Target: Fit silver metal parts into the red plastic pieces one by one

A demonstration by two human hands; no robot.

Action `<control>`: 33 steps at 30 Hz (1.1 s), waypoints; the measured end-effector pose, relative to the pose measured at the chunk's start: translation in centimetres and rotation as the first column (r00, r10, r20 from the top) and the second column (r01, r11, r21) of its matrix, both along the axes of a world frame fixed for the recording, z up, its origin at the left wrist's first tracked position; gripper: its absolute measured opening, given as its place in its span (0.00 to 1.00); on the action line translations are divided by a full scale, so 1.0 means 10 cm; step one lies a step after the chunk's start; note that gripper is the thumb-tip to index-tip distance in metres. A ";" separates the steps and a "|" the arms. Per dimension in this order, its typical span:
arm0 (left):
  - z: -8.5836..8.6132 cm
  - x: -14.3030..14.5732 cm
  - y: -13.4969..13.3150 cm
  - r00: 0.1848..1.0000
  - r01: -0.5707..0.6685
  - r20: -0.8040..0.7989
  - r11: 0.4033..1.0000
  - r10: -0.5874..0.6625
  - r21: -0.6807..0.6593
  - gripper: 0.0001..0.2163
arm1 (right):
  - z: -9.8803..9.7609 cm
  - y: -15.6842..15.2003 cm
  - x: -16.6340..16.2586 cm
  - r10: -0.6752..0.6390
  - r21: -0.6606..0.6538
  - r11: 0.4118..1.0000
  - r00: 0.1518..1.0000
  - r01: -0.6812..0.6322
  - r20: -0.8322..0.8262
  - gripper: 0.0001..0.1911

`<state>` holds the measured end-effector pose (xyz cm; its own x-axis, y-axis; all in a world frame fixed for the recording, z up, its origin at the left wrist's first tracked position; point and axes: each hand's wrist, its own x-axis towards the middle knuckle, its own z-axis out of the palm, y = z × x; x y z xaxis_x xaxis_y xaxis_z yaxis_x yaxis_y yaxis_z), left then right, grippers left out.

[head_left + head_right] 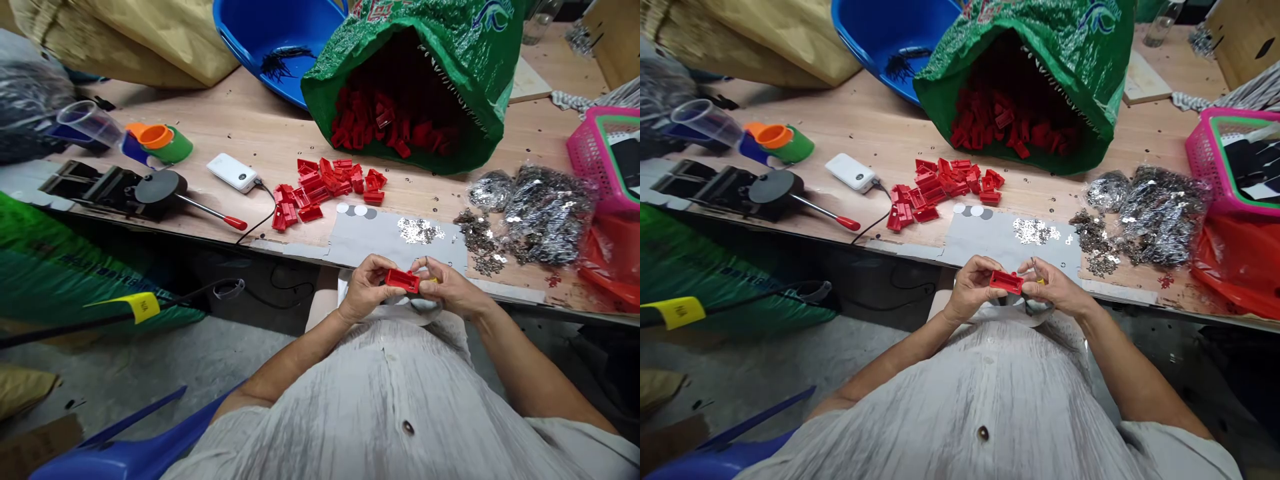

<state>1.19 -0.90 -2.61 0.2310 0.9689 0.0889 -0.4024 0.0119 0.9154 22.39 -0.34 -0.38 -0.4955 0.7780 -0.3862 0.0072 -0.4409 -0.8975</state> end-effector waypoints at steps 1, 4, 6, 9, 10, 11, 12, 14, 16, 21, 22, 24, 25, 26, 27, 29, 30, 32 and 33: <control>0.00 -0.01 0.01 0.999 -0.009 0.033 0.998 0.011 -0.058 0.19 | 0.01 0.07 0.02 -0.016 0.118 0.993 0.991 0.000 0.135 0.20; 0.03 -0.02 0.03 0.993 -0.039 0.104 0.978 0.062 -0.207 0.20 | 0.00 0.32 0.08 -0.273 0.524 0.848 0.787 -0.074 0.553 0.10; 0.05 -0.03 0.03 0.986 -0.049 0.138 0.959 0.090 -0.281 0.20 | -0.04 0.47 0.11 -0.409 0.644 0.734 0.617 -0.216 0.673 0.07; 0.08 -0.05 0.03 0.980 -0.053 0.164 0.943 0.112 -0.329 0.19 | -0.10 0.61 0.11 -0.449 0.640 0.679 0.486 -0.361 0.750 0.07; 0.09 -0.06 0.03 0.980 -0.057 0.163 0.942 0.117 -0.331 0.19 | -0.12 0.63 0.11 -0.452 0.627 0.680 0.455 -0.380 0.767 0.07; 0.08 -0.07 0.03 0.980 -0.061 0.159 0.942 0.119 -0.330 0.19 | -0.13 0.65 0.11 -0.458 0.617 0.683 0.428 -0.392 0.779 0.07; 0.08 -0.08 0.04 0.981 -0.066 0.154 0.943 0.122 -0.327 0.19 | -0.14 0.66 0.10 -0.464 0.609 0.685 0.406 -0.399 0.787 0.06; 0.06 -0.09 0.05 0.981 -0.075 0.145 0.943 0.127 -0.323 0.19 | -0.15 0.66 0.09 -0.474 0.605 0.686 0.382 -0.404 0.793 0.06; 0.05 -0.09 0.06 0.982 -0.082 0.134 0.943 0.131 -0.322 0.19 | -0.17 0.67 0.06 -0.482 0.612 0.685 0.384 -0.395 0.788 0.06; 0.02 -0.07 0.07 0.984 -0.087 0.119 0.942 0.132 -0.324 0.20 | -0.19 0.69 0.04 -0.477 0.624 0.687 0.416 -0.373 0.774 0.06; 0.02 -0.07 0.07 0.984 -0.090 0.117 0.942 0.134 -0.325 0.20 | -0.19 0.69 0.05 -0.465 0.617 0.690 0.421 -0.378 0.779 0.05; 0.02 -0.07 0.07 0.984 -0.097 0.112 0.940 0.141 -0.327 0.20 | -0.17 0.69 0.07 -0.438 0.603 0.701 0.438 -0.381 0.785 0.05; 0.02 -0.08 0.07 0.984 -0.099 0.109 0.939 0.142 -0.329 0.20 | -0.17 0.69 0.08 -0.428 0.599 0.707 0.447 -0.376 0.785 0.05; 0.03 -0.08 0.06 0.984 -0.099 0.107 0.938 0.141 -0.332 0.20 | -0.16 0.68 0.08 -0.423 0.597 0.714 0.455 -0.365 0.784 0.05; 0.03 -0.08 0.07 0.984 -0.097 0.106 0.937 0.140 -0.336 0.20 | -0.14 0.67 0.09 -0.423 0.598 0.721 0.461 -0.350 0.780 0.05; 0.04 -0.07 0.07 0.984 -0.093 0.110 0.934 0.138 -0.346 0.20 | -0.12 0.66 0.09 -0.435 0.606 0.731 0.468 -0.315 0.769 0.05; 0.05 -0.07 0.07 0.984 -0.091 0.115 0.932 0.139 -0.351 0.20 | -0.11 0.66 0.08 -0.445 0.611 0.734 0.470 -0.296 0.762 0.05; 0.07 -0.06 0.08 0.981 -0.083 0.132 0.926 0.140 -0.368 0.21 | -0.09 0.64 0.08 -0.467 0.630 0.734 0.487 -0.252 0.738 0.04; 0.08 -0.05 0.08 0.980 -0.075 0.143 0.922 0.139 -0.381 0.21 | -0.07 0.63 0.07 -0.477 0.644 0.731 0.506 -0.226 0.719 0.04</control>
